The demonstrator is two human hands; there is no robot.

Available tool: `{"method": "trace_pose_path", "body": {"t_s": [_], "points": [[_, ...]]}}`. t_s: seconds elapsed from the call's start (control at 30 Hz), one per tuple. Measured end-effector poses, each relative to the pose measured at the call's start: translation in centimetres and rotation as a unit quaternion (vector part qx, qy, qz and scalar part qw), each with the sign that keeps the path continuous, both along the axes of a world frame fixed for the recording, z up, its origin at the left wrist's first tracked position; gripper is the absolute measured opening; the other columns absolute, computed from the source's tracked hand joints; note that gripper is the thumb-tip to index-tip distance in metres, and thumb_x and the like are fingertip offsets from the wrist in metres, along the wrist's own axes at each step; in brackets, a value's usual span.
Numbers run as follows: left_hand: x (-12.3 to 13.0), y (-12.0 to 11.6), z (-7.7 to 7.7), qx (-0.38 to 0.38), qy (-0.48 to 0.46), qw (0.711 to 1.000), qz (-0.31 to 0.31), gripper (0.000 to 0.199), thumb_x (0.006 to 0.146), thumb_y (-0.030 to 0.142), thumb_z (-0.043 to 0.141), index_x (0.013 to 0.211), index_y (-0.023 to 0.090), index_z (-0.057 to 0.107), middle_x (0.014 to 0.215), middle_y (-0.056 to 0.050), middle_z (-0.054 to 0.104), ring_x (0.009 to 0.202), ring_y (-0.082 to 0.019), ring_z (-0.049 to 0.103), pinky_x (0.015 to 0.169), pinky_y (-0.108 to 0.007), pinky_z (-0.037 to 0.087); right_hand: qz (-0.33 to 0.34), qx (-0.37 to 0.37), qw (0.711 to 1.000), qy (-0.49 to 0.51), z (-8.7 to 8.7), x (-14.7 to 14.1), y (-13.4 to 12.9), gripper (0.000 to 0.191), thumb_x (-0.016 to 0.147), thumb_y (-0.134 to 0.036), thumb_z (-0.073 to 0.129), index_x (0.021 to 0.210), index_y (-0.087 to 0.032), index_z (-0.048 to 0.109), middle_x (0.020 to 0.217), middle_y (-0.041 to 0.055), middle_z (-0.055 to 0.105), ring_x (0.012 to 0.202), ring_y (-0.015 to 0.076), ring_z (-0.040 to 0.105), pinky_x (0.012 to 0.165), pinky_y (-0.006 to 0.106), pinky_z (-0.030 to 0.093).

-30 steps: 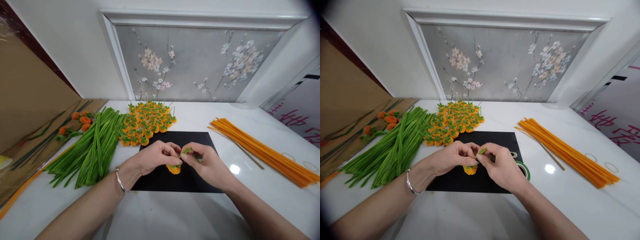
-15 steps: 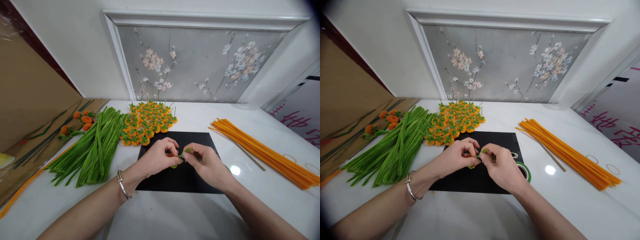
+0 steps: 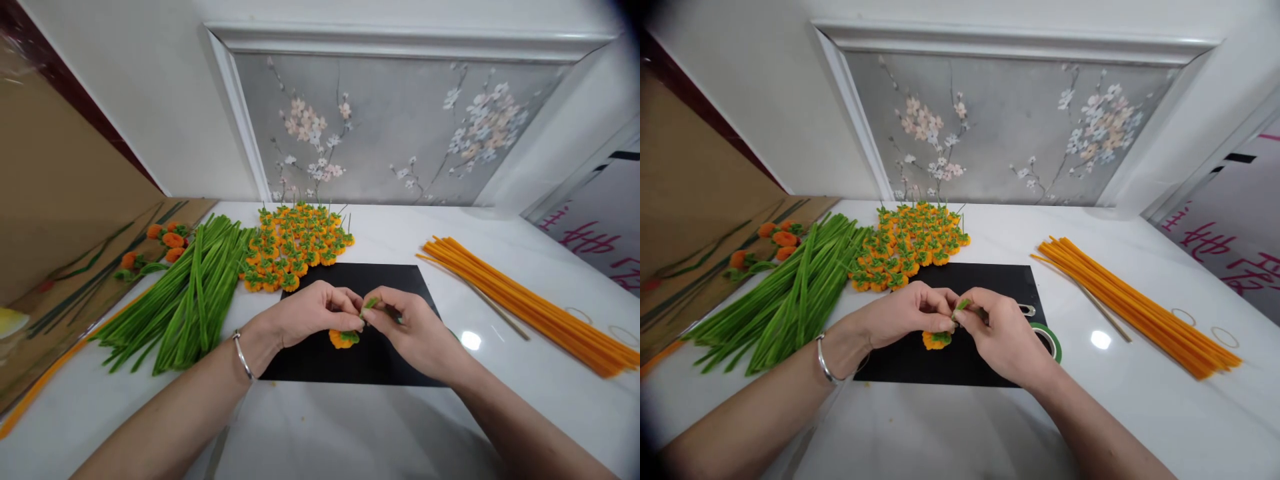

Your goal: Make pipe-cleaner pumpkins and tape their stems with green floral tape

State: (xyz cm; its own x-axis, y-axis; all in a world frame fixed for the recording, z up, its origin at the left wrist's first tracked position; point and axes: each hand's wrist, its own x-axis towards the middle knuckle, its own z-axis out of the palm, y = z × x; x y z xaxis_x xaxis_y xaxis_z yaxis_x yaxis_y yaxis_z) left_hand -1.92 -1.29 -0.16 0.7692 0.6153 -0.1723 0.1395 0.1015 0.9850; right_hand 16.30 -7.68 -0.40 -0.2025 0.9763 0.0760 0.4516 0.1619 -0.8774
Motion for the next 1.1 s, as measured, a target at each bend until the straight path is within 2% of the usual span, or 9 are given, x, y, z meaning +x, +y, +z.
{"method": "trace_pose_path", "body": {"t_s": [0.17,0.33,0.5,0.63,0.8,0.87,0.97,1.1], "points": [[0.1,-0.1,-0.1,-0.006,-0.001,1.000,0.027,0.010,0.066,0.020,0.075,0.061,0.014,0.069,0.096,-0.005,0.060,0.089,-0.017,0.054,0.078,-0.028,0.043,-0.004,0.000,1.000,0.011,-0.4,0.1,0.3,0.020,0.088,-0.029,0.051,0.070,-0.020,0.053,0.064,-0.0040,0.045,0.059,0.0111,0.036,0.054,0.025,0.030],[0.2,-0.3,-0.1,-0.050,-0.022,0.998,0.042,0.013,0.062,0.020,0.078,0.059,0.014,0.066,0.096,-0.005,0.058,0.090,-0.017,0.052,0.081,-0.032,0.039,-0.015,0.010,0.998,0.054,-0.5,0.1,0.5,0.017,0.085,-0.030,0.056,0.073,-0.020,0.060,0.068,-0.0020,0.052,0.062,0.0120,0.042,0.057,0.025,0.034],[0.4,-0.4,0.2,-0.072,-0.040,0.995,0.064,0.015,0.060,0.016,0.078,0.057,0.014,0.064,0.095,-0.004,0.055,0.089,-0.015,0.051,0.082,-0.030,0.036,-0.042,0.010,0.995,0.086,-0.2,0.1,0.5,0.018,0.080,-0.031,0.063,0.066,-0.019,0.063,0.068,-0.0006,0.056,0.064,0.0127,0.047,0.058,0.025,0.036],[0.6,-0.5,0.2,-0.055,-0.042,0.994,0.088,0.020,0.059,0.016,0.079,0.056,0.013,0.059,0.092,-0.003,0.054,0.085,-0.014,0.051,0.079,-0.029,0.036,-0.054,0.015,0.996,0.066,-0.2,0.1,0.5,0.017,0.080,-0.031,0.063,0.068,-0.020,0.066,0.068,-0.0008,0.057,0.063,0.0128,0.049,0.057,0.025,0.036],[1.0,-1.0,0.2,-0.032,-0.036,0.990,0.129,0.026,0.059,0.016,0.079,0.057,0.013,0.053,0.090,-0.002,0.053,0.078,-0.012,0.051,0.071,-0.027,0.037,-0.055,0.070,0.996,0.011,-0.4,0.0,0.3,0.015,0.085,-0.027,0.057,0.076,-0.021,0.067,0.076,0.0005,0.061,0.067,0.0136,0.052,0.059,0.026,0.038],[1.0,-1.1,0.4,-0.024,-0.027,0.993,0.116,0.025,0.061,0.018,0.079,0.059,0.013,0.054,0.086,-0.001,0.055,0.074,-0.010,0.050,0.068,-0.025,0.037,-0.046,0.085,0.995,0.013,-0.4,0.1,0.2,0.015,0.087,-0.024,0.055,0.077,-0.021,0.066,0.079,0.0010,0.061,0.069,0.0138,0.054,0.061,0.026,0.039],[0.6,-0.9,0.7,-0.045,-0.007,0.998,0.052,0.020,0.070,0.029,0.075,0.071,0.012,0.064,0.080,-0.001,0.057,0.069,-0.010,0.048,0.065,-0.024,0.036,-0.034,0.088,0.995,0.034,-0.2,0.2,0.3,0.014,0.086,-0.021,0.055,0.077,-0.020,0.065,0.079,0.0010,0.061,0.070,0.0134,0.054,0.062,0.025,0.040],[-0.1,-0.2,0.5,-0.106,0.003,0.994,-0.010,0.032,0.079,0.042,0.066,0.081,0.011,0.072,0.080,-0.005,0.059,0.070,-0.012,0.051,0.064,-0.024,0.039,-0.003,0.066,0.994,0.086,0.0,0.3,0.4,0.015,0.086,-0.020,0.055,0.074,-0.019,0.065,0.078,0.0008,0.060,0.070,0.0127,0.055,0.064,0.024,0.042]]}}
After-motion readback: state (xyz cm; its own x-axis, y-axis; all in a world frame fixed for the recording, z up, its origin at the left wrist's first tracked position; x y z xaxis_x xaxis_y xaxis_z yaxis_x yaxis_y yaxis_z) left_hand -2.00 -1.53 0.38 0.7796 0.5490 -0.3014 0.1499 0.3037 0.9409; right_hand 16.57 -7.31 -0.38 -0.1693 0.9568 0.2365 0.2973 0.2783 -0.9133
